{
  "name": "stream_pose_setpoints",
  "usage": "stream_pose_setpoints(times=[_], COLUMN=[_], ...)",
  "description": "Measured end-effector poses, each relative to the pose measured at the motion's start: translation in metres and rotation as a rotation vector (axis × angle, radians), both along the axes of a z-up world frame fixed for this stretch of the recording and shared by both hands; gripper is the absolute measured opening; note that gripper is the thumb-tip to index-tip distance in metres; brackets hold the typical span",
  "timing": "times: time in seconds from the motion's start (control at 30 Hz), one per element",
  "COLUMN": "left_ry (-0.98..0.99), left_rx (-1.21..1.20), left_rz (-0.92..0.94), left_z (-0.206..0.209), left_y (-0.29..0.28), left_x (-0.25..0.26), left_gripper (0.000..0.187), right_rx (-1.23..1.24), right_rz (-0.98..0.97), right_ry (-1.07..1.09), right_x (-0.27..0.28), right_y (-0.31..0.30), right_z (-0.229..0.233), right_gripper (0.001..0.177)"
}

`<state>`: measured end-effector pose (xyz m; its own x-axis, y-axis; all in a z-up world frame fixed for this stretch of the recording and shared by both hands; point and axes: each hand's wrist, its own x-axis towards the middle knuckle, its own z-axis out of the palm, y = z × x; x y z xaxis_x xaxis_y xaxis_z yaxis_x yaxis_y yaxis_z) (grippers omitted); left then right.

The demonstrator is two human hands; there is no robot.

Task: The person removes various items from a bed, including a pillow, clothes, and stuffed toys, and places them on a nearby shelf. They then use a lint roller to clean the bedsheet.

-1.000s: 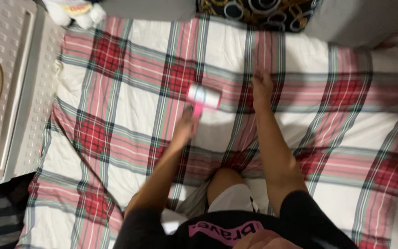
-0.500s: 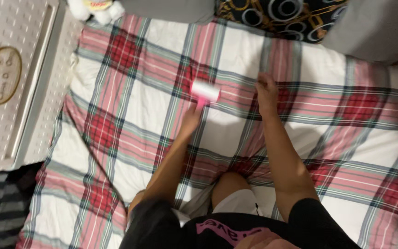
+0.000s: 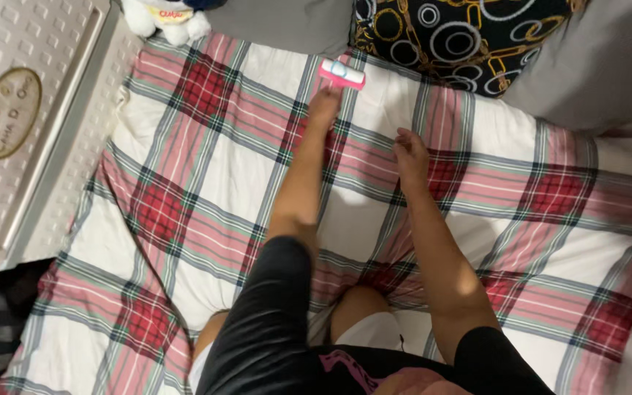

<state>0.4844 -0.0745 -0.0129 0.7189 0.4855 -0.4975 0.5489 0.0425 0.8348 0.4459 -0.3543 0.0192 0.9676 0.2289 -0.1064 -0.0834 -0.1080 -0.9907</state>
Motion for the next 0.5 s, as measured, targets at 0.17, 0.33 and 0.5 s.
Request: stream_pose_setpoints(times=[0.17,0.33,0.5], left_ry=[0.096,-0.282,-0.07], left_rx=[0.445,0.444,0.328], left_rz=[-0.159,0.0,-0.084], left_z=[-0.033,-0.034,0.015], left_y=[-0.014,-0.05,-0.037], left_x=[-0.065,-0.292,-0.36], left_gripper=[0.073,0.061,0.052], right_rx=[-0.05,-0.23,-0.344], right_rz=[0.038,0.257,0.418], right_ry=[-0.19,-0.471,-0.638], right_x=[0.002,-0.057,-0.136], right_y=[0.017,0.094,0.143], right_z=[-0.009,-0.029,-0.011], right_gripper=[0.031,0.026,0.03])
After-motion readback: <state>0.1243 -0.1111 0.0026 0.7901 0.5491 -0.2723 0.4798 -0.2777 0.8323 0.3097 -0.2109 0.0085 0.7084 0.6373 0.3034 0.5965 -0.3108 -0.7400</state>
